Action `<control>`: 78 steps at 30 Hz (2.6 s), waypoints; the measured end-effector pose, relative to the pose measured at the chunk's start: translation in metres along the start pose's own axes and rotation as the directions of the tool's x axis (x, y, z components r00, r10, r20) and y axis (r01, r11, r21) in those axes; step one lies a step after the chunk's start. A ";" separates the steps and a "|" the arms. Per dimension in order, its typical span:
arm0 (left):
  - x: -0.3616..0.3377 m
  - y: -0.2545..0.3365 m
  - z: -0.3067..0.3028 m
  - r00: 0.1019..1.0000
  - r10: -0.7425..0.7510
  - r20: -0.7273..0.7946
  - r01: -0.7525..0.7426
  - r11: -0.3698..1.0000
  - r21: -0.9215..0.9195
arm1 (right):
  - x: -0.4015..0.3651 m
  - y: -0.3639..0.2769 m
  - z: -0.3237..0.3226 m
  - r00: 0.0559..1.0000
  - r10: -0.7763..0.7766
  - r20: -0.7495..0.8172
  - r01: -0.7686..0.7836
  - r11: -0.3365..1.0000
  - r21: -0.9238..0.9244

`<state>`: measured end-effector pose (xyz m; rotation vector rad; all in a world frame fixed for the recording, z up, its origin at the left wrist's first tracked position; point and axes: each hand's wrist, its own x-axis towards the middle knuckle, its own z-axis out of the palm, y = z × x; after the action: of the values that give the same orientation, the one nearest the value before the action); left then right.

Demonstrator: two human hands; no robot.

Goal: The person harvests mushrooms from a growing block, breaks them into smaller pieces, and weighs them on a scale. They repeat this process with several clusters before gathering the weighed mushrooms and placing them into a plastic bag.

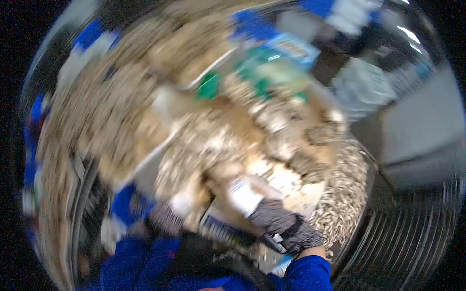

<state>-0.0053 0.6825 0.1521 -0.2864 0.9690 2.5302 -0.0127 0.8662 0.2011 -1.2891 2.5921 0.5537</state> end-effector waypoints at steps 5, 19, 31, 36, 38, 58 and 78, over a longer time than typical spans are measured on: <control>-0.065 -0.051 -0.066 0.992 0.018 -0.123 -0.074 0.877 -0.474 | 0.004 -0.077 -0.030 0.798 0.203 -0.567 0.380 0.561 0.735; -0.351 -0.105 -0.303 0.569 0.126 -0.813 -0.699 0.595 -0.397 | -0.014 -0.199 0.006 0.937 0.281 -0.206 0.151 0.204 0.967; -0.564 0.005 -0.449 0.462 0.382 -0.801 -0.437 0.884 0.169 | -0.017 -0.230 0.015 0.956 0.136 -0.260 0.179 0.434 0.883; -0.451 -0.121 -0.376 0.513 0.181 -0.839 -0.095 0.983 0.154 | -0.056 -0.237 0.048 0.949 0.219 -0.227 0.126 0.395 0.910; -0.413 -0.149 -0.343 0.556 -0.059 -0.829 0.165 0.986 0.040 | -0.077 -0.240 0.065 0.938 0.289 -0.191 0.081 0.354 0.932; -0.091 -0.012 -0.116 0.804 0.506 0.311 -0.175 -0.299 0.938 | -0.180 -0.314 0.161 0.474 0.763 0.439 -0.267 -0.351 0.898; 0.007 0.100 -0.183 0.987 0.151 -0.055 -0.121 0.923 0.366 | -0.155 -0.281 0.115 0.346 0.793 0.501 -0.143 -0.483 0.864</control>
<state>-0.0484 0.4939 0.0740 -0.2178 1.5094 2.4095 0.3058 0.8709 0.0797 0.8657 2.3674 -1.7462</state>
